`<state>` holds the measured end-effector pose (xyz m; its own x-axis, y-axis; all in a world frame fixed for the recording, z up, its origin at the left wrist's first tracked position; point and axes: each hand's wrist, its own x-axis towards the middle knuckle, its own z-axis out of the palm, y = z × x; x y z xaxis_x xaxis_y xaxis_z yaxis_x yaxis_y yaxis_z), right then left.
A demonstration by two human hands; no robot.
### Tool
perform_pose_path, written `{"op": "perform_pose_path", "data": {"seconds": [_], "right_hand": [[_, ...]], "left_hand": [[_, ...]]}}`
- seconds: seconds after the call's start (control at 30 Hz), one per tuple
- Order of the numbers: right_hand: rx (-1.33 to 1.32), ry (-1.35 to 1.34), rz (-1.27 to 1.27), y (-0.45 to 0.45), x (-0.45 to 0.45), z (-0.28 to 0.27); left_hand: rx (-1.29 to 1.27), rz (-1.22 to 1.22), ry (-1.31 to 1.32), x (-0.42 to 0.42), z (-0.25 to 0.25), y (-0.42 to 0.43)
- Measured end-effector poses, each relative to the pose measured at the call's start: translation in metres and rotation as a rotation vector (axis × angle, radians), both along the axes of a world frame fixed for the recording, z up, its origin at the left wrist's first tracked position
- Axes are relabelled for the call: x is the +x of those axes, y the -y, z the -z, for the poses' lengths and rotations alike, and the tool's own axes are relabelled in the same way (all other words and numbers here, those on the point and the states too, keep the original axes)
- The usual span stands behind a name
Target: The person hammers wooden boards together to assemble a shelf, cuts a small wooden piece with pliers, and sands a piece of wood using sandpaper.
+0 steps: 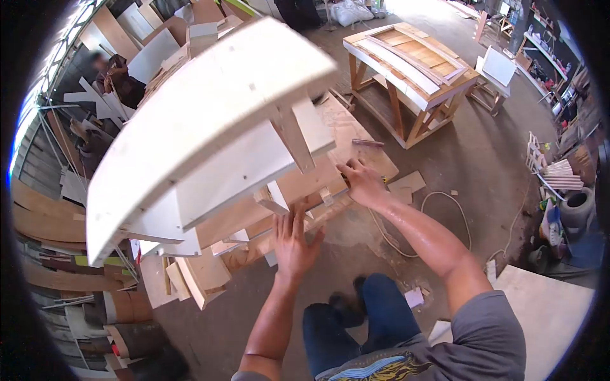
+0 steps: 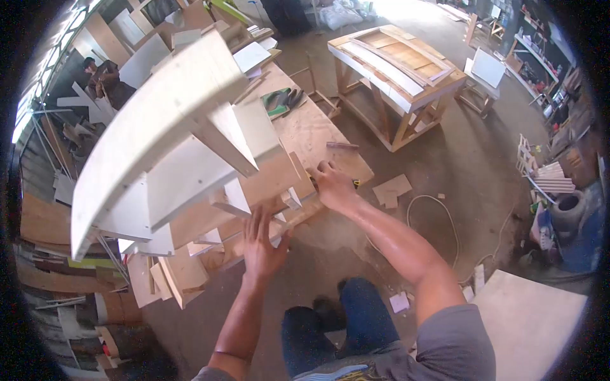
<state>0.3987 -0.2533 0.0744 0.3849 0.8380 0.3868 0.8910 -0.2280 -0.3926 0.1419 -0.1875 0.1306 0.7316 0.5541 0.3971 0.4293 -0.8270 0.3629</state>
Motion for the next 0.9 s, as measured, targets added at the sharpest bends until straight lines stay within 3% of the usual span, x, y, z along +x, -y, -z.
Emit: {"op": "perform_pose_path", "data": {"seconds": [0.1, 0.2, 0.27, 0.4, 0.53, 0.73, 0.9], "right_hand": [[-0.017, -0.071, 0.005, 0.022, -0.005, -0.04], [-0.017, -0.123, -0.006, 0.049, -0.011, -0.067], [-0.014, -0.207, -0.06, 0.065, -0.013, -0.089], [0.081, -0.22, -0.196, 0.09, 0.007, -0.105], [0.013, -0.254, -0.291, 0.119, 0.053, -0.125], [-0.047, -0.222, -0.35, 0.152, 0.133, -0.147], [-0.101, -0.212, -0.471, 0.117, 0.167, -0.143]], "left_hand": [[-0.028, 0.01, 0.076, 0.0, -0.018, 0.032], [-0.355, 0.076, 0.18, 0.007, -0.04, 0.068], [-0.407, 0.072, 0.181, 0.023, -0.051, 0.088], [-0.542, 0.017, 0.236, 0.078, -0.045, 0.111], [-0.803, -0.109, 0.348, 0.142, -0.038, 0.14], [-0.913, -0.162, 0.503, 0.225, -0.042, 0.174], [-0.91, -0.289, 0.556, 0.255, -0.048, 0.166]]}}
